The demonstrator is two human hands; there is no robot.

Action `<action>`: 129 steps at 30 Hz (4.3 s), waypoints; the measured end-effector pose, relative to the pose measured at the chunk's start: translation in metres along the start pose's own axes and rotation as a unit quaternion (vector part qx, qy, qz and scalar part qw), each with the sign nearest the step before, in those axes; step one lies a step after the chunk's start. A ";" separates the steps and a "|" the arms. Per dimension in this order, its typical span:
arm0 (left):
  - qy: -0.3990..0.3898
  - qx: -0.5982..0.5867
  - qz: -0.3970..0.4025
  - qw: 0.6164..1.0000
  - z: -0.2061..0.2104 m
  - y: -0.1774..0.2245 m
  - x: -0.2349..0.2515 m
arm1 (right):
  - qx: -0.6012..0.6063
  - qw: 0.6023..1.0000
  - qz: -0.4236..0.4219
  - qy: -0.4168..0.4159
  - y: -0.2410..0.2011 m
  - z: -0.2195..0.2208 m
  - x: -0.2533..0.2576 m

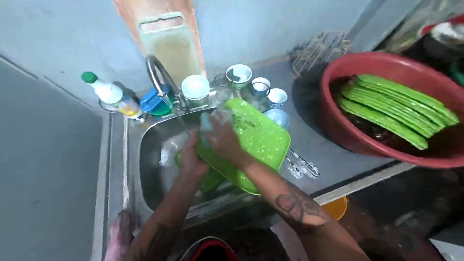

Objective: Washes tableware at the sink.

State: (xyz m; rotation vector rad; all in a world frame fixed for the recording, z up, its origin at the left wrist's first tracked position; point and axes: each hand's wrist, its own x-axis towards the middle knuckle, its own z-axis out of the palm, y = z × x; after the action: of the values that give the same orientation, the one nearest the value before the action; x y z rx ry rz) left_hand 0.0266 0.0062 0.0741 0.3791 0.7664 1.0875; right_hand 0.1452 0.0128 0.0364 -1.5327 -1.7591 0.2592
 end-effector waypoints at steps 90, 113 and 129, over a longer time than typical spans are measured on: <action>-0.188 0.363 0.046 0.911 -0.038 0.084 -0.034 | 0.307 0.920 0.138 0.203 0.023 -0.136 0.019; -0.179 0.456 0.053 0.870 -0.042 0.072 -0.043 | 0.034 0.960 -0.253 0.111 -0.068 -0.041 0.032; -0.077 0.499 0.168 0.847 0.010 0.044 -0.025 | 0.224 0.959 0.047 0.169 -0.043 -0.003 -0.011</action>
State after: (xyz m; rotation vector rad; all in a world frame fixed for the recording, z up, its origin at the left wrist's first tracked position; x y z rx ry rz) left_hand -0.0011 0.0040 0.1171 1.5187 1.1110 0.8767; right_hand 0.1144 -0.0094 0.0594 -1.2428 -1.2564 0.3885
